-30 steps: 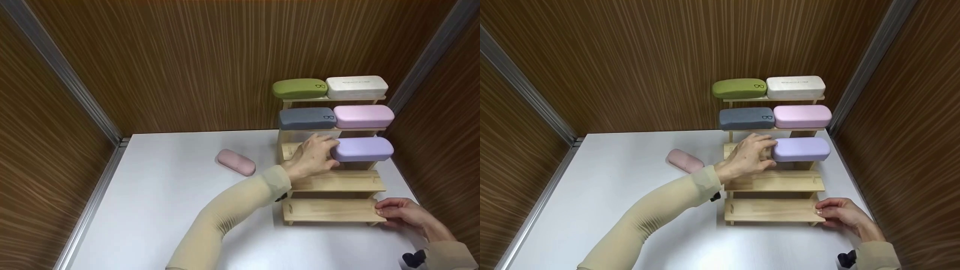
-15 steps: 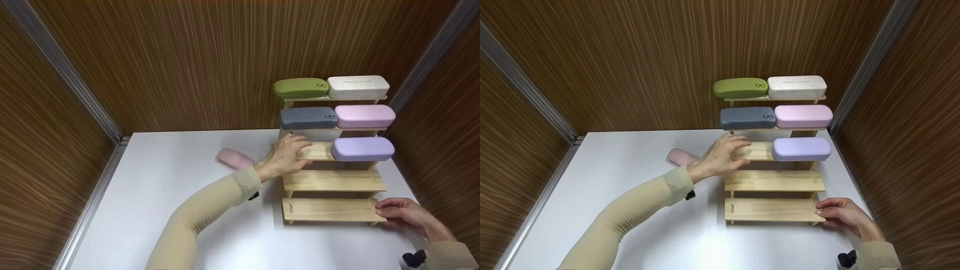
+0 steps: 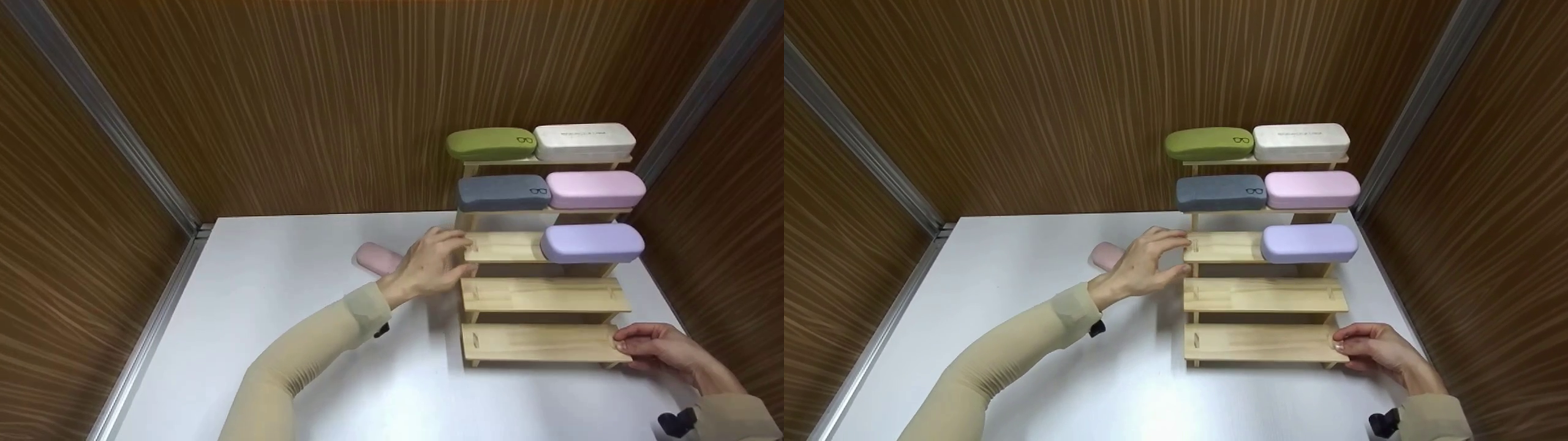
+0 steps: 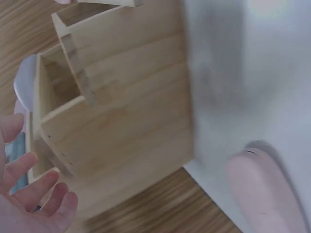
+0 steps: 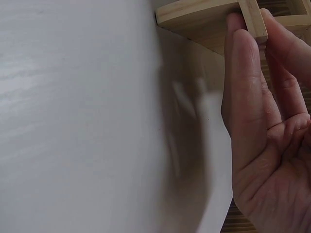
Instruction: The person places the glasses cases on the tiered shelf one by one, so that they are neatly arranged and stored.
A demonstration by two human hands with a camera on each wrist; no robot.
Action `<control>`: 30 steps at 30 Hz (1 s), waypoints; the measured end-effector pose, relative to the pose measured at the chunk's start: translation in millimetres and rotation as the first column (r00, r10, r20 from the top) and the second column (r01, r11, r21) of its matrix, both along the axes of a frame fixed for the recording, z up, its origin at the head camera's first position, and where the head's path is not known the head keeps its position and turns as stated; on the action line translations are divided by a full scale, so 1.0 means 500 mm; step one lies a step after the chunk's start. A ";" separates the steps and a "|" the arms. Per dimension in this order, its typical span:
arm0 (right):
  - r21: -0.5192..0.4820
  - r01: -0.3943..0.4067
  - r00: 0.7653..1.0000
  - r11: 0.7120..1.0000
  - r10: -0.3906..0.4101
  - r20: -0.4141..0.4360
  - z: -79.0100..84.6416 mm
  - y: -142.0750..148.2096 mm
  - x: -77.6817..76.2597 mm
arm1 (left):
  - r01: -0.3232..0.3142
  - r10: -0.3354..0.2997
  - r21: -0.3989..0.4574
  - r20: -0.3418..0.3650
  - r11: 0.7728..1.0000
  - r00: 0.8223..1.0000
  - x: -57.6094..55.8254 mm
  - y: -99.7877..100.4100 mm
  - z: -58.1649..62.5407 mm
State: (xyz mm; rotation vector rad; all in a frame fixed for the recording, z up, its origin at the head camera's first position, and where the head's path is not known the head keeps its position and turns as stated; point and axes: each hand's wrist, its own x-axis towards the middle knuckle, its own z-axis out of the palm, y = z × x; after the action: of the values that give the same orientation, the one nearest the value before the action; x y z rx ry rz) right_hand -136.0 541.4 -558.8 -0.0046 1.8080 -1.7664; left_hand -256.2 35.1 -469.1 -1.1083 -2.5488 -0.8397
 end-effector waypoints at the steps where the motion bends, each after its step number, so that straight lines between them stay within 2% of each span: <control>1: -0.001 0.001 1.000 1.000 -0.001 0.000 -0.001 0.000 0.000 | -0.002 0.002 0.002 0.003 1.000 1.000 -0.001 -0.008 -0.005; 11: 0.034 0.017 1.000 0.999 -0.017 0.002 -0.001 0.000 -0.001 | -0.031 0.031 0.004 0.037 1.000 0.999 -0.002 -0.083 -0.062; 21: 0.050 0.014 1.000 0.999 -0.014 0.007 -0.001 -0.001 -0.001 | -0.100 0.098 0.046 0.042 0.994 0.994 -0.002 -0.155 -0.138; 26: 0.017 0.015 1.000 1.000 -0.015 0.025 0.002 -0.002 0.001 | -0.143 0.139 0.070 0.062 0.987 0.988 -0.007 -0.188 -0.161; 30: -0.003 0.015 0.999 1.000 -0.015 0.028 0.003 -0.003 0.002 | -0.195 0.190 0.055 0.083 0.979 0.978 -0.016 -0.211 -0.175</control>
State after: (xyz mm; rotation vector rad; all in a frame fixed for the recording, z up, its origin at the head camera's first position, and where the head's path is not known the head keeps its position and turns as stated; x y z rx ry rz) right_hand -134.9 539.7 -557.3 0.0330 1.7900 -1.7709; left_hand -264.3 -70.3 -556.8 -0.8085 -2.6198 -0.9217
